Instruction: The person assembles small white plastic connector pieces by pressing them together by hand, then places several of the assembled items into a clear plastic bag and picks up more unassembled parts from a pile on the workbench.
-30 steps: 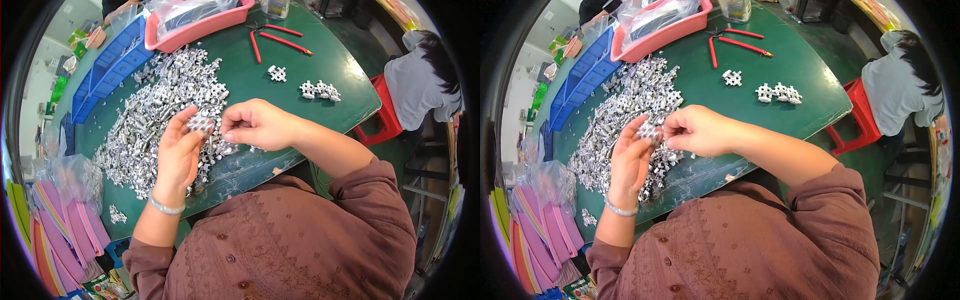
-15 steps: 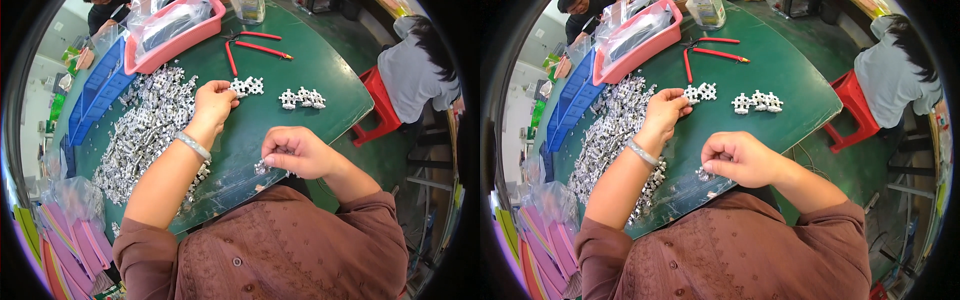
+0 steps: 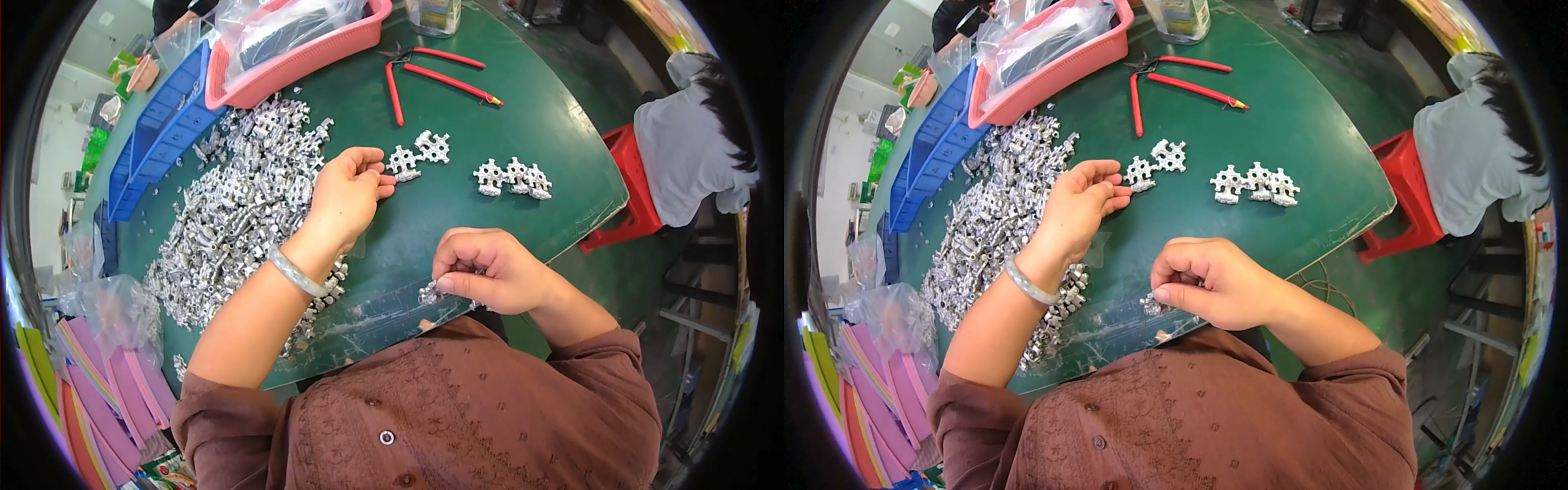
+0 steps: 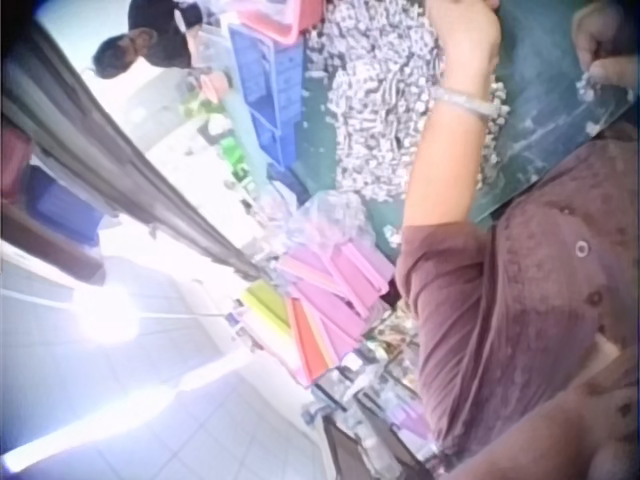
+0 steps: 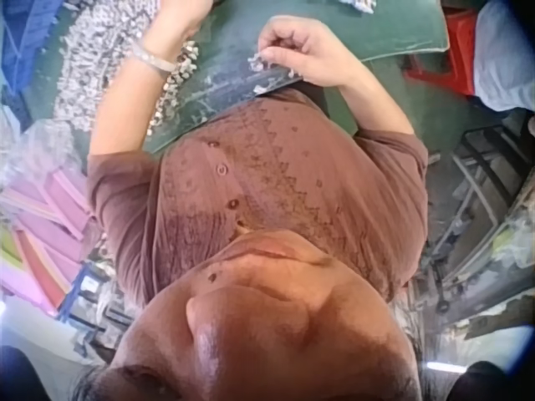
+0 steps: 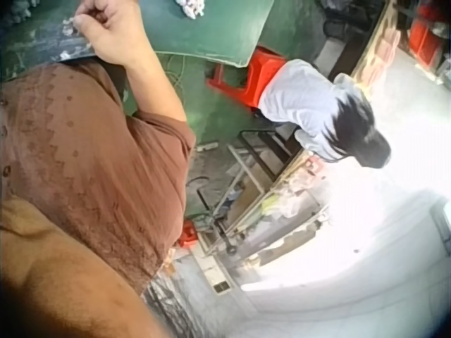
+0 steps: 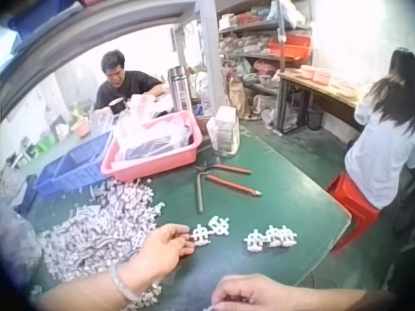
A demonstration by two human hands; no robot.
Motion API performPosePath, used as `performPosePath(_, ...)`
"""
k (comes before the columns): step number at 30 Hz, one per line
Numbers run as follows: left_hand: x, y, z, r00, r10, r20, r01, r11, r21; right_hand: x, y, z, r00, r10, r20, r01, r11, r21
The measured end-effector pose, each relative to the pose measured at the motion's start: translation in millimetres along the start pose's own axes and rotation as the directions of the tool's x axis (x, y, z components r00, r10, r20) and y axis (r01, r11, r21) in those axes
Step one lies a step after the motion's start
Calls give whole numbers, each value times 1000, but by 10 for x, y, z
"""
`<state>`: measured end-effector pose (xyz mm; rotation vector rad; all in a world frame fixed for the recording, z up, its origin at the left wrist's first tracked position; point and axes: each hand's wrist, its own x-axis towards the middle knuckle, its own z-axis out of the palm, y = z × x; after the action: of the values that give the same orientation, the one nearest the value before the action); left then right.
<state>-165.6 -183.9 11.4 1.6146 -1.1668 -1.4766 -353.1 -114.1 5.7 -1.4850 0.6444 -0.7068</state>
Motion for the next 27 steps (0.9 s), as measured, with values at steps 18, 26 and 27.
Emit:
performPosePath(18,-822,-388,-32,915,0,403,193,877,-439,279,94,147,974,209,-87,-155,897,414)
performPosePath(26,-1002,-496,-213,954,27,300,180,748,-639,405,94,382,944,230,-235,-143,931,336)
performPosePath(27,-1026,-507,-227,957,32,288,171,742,-648,442,115,422,943,224,-246,-136,934,329)
